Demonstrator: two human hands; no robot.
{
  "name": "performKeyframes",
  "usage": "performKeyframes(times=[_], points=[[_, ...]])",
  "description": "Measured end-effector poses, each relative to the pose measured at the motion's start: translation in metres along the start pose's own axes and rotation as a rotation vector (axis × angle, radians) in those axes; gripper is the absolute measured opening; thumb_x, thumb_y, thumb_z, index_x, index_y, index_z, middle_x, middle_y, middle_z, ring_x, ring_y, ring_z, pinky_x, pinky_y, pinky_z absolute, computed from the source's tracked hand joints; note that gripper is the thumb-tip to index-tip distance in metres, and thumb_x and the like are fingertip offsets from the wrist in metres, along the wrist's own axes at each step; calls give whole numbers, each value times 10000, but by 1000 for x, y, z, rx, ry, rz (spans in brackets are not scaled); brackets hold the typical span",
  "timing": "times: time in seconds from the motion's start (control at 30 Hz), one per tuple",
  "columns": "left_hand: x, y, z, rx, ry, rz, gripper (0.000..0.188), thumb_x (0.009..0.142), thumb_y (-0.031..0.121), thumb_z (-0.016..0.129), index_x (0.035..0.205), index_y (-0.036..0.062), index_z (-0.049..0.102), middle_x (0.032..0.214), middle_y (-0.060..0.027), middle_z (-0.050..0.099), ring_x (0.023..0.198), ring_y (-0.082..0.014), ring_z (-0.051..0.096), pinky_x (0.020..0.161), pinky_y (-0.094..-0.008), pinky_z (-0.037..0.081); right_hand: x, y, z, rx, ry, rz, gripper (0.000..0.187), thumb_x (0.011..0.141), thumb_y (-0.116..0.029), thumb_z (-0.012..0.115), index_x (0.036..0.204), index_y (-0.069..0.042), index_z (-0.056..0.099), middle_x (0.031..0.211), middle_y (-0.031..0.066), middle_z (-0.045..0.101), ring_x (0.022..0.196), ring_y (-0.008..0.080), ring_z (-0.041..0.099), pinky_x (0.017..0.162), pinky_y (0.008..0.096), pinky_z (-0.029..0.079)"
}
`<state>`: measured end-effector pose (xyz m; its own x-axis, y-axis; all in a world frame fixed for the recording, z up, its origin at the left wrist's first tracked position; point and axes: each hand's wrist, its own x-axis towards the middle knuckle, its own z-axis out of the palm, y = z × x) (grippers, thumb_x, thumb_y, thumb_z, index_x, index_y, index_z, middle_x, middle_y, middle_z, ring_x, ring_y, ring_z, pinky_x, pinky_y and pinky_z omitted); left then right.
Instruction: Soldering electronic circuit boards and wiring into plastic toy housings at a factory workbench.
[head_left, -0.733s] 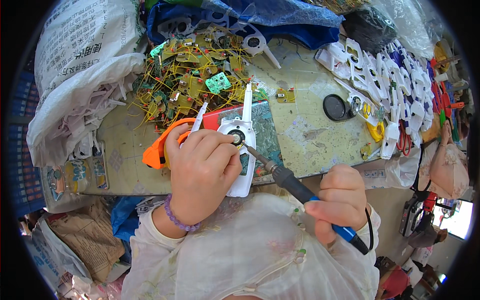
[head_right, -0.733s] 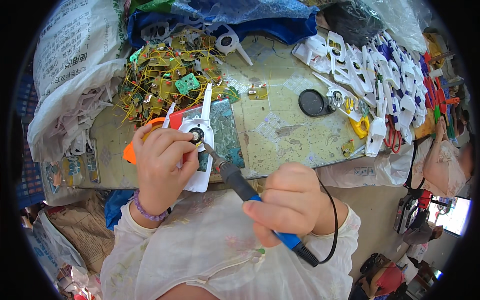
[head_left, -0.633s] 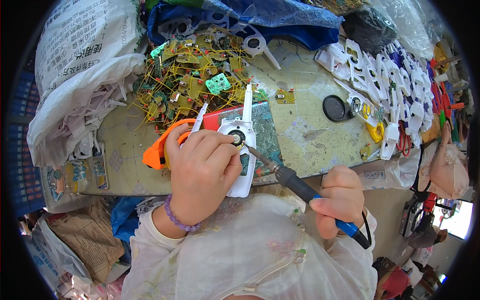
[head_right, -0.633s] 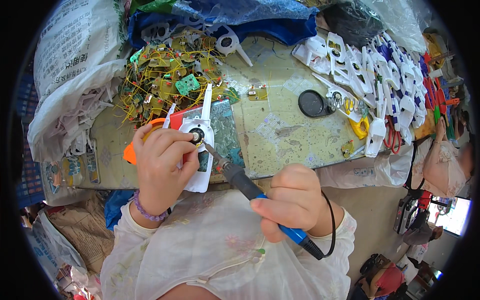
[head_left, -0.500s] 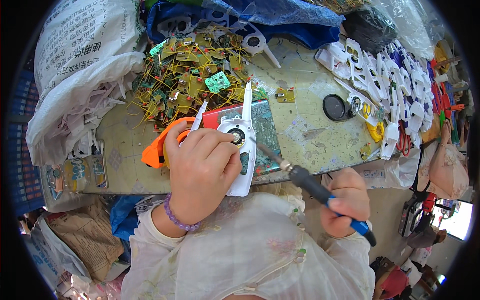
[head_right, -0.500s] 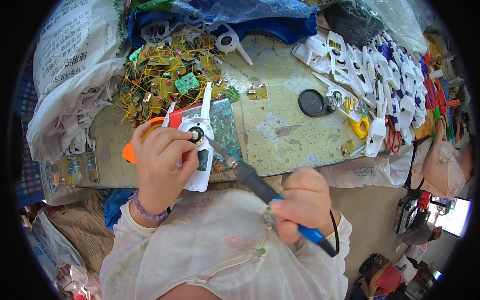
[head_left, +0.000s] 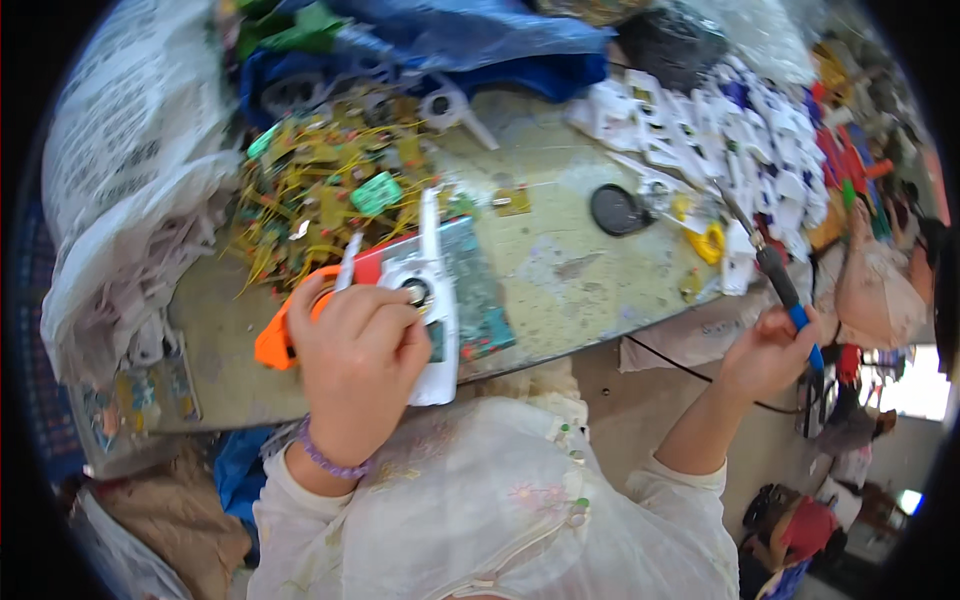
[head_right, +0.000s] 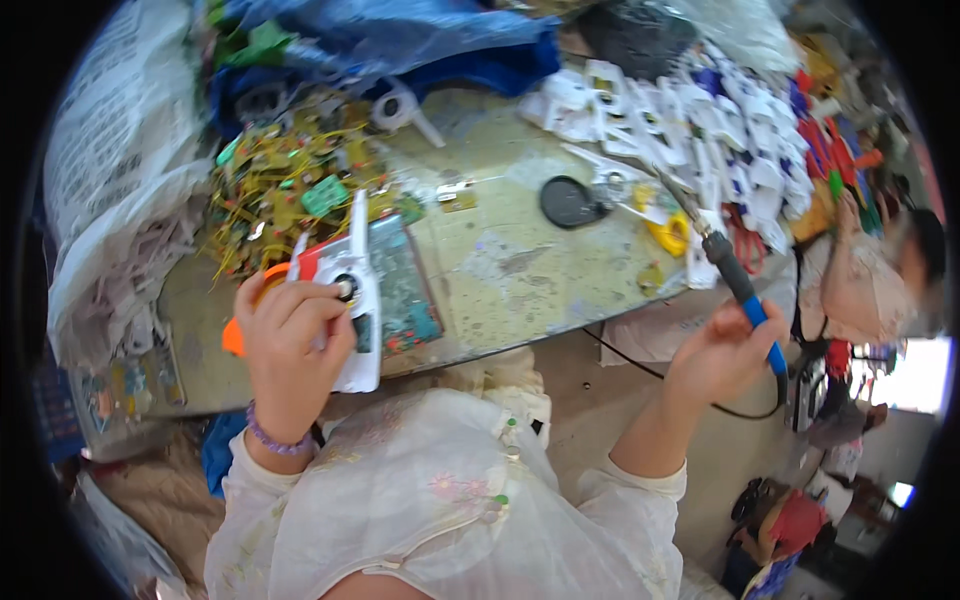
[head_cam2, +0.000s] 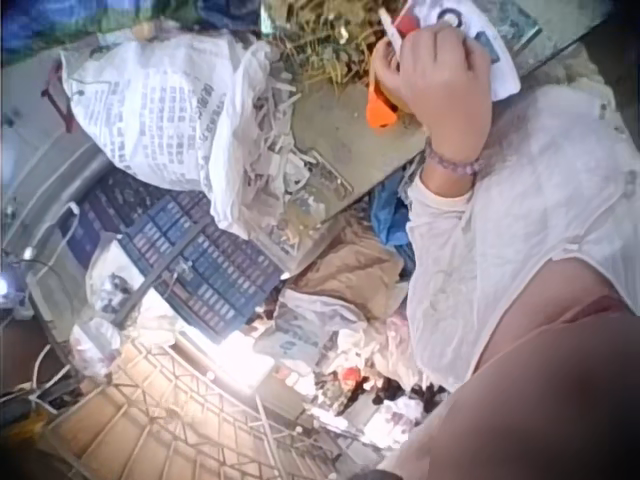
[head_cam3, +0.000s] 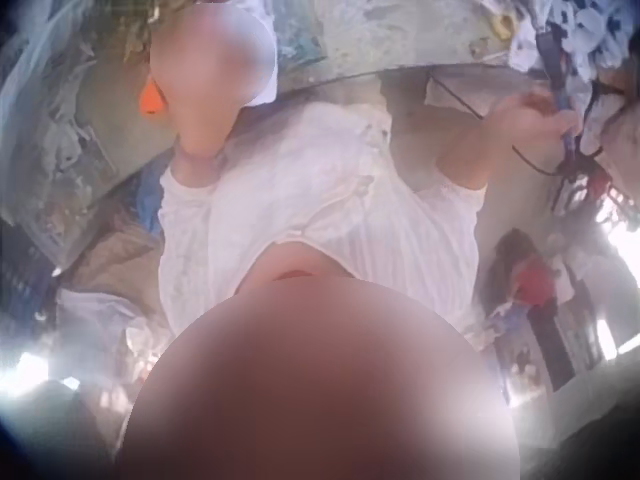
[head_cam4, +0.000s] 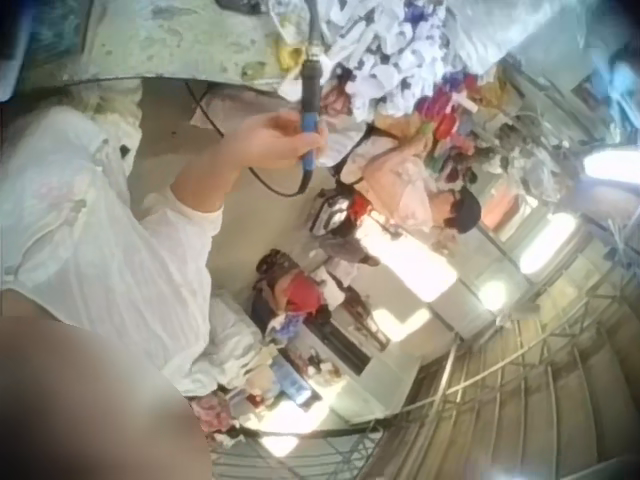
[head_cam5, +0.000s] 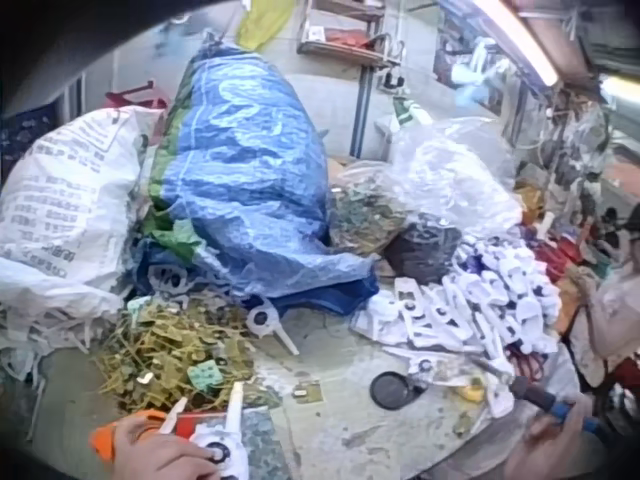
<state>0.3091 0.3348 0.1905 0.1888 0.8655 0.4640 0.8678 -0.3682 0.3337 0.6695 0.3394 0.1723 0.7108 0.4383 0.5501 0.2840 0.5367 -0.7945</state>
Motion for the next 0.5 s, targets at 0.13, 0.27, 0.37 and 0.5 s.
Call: performKeyframes(times=[0.13, 0.27, 0.37, 0.5], points=[[-4, -2, -5, 4, -28, 6, 128, 711, 44, 712, 800, 95, 636, 889, -12, 660, 878, -203, 611, 995, -451, 351, 55, -2, -18, -14, 111, 70, 275, 918, -285, 539, 804, -35, 551, 588, 2, 438, 510, 73, 408, 473, 218, 293], [-7, 3, -14, -78, -6, 118, 209, 722, 90, 748, 902, 87, 641, 904, -50, 623, 847, -246, 574, 861, -430, 403, 86, 1, -8, -279, -6, -30, 172, 924, -160, 490, 790, -66, 542, 577, -20, 342, 485, 56, 358, 457, 221, 254], [-22, 11, -24, -153, -162, 220, 384, 677, 199, 802, 1019, 105, 656, 901, -44, 586, 790, -252, 545, 692, -393, 423, 92, 21, 18, -214, -149, 146, 216, 934, -241, 546, 804, -69, 555, 576, -31, 381, 479, 56, 357, 449, 225, 248], [-33, 14, -27, -126, -257, 289, 410, 698, 172, 709, 1094, 89, 647, 884, -40, 576, 790, -234, 560, 676, -368, 444, 93, 61, 45, -305, -349, 289, 299, 962, -313, 533, 810, -59, 577, 551, -41, 394, 453, 43, 338, 426, 226, 219]])
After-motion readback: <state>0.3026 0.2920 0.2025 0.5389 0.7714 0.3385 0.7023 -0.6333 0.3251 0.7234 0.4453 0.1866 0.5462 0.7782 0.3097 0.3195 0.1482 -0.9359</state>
